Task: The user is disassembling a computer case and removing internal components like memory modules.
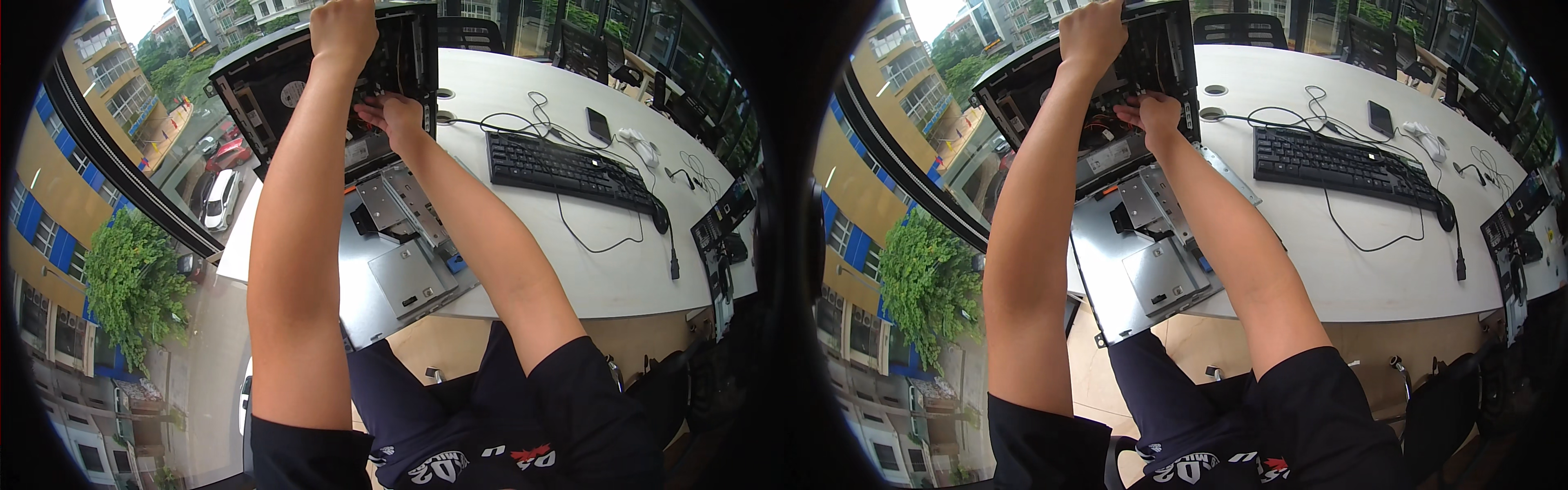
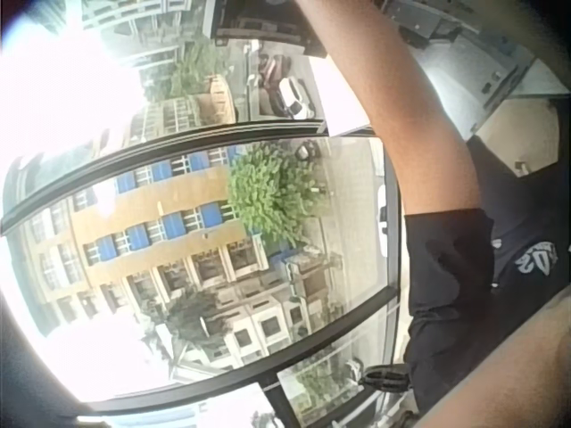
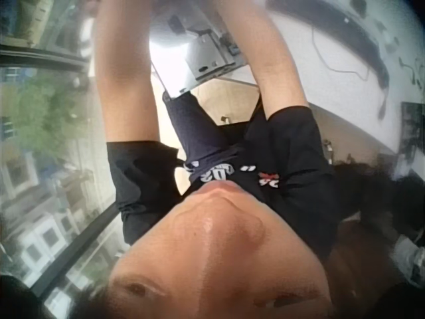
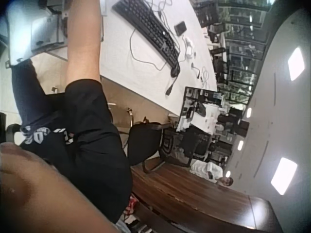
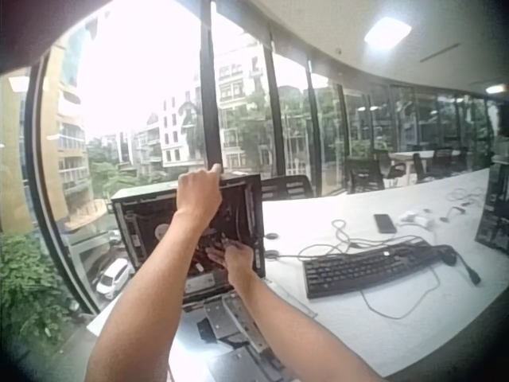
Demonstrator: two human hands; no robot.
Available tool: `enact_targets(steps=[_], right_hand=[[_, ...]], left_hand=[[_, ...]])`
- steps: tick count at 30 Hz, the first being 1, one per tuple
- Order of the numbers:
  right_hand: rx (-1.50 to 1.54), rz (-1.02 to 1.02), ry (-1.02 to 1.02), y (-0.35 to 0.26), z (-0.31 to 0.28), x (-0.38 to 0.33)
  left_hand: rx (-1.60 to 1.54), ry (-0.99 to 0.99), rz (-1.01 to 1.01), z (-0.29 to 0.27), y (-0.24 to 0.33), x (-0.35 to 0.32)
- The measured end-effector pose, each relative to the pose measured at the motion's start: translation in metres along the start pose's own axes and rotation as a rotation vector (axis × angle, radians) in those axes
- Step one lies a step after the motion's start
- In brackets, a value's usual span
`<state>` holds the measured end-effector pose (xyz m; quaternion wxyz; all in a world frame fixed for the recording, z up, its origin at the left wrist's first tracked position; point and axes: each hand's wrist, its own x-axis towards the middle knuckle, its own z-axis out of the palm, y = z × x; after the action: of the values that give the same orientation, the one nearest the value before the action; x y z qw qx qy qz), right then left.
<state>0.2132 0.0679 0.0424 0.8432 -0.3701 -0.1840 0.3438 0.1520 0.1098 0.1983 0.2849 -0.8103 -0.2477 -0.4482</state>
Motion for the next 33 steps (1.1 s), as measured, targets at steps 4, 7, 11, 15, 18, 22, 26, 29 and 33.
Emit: enact_targets(steps=[4,7,11,15,18,22,26,29,33], right_hand=[[-0.014,0.018,0.033,-0.002,0.002,0.002],[0.001,0.052,0.072,-0.003,0.008,0.001],[0.038,0.097,0.115,-0.004,0.010,0.005],[0.082,0.125,0.132,-0.002,0.007,0.012],[0.092,0.129,0.132,-0.002,0.005,0.013],[0.068,0.119,0.121,-0.001,0.007,0.010],[0.033,0.086,0.138,0.000,0.010,0.004],[0.053,0.078,0.104,0.001,0.006,0.008],[0.035,0.046,0.101,0.004,0.000,0.005]], left_hand=[[-0.001,0.003,-0.009,0.001,0.002,0.001],[-0.011,-0.007,-0.013,0.000,0.000,-0.001],[-0.009,0.018,0.001,0.000,0.000,-0.001],[0.010,0.001,0.014,0.002,-0.001,-0.001],[0.015,-0.004,0.000,0.002,0.001,-0.001],[0.023,-0.015,-0.001,0.001,0.000,0.000],[0.058,-0.036,0.002,0.002,-0.002,0.000],[0.016,-0.030,0.019,0.007,-0.007,-0.001],[0.026,0.007,0.010,0.012,-0.003,-0.001]])
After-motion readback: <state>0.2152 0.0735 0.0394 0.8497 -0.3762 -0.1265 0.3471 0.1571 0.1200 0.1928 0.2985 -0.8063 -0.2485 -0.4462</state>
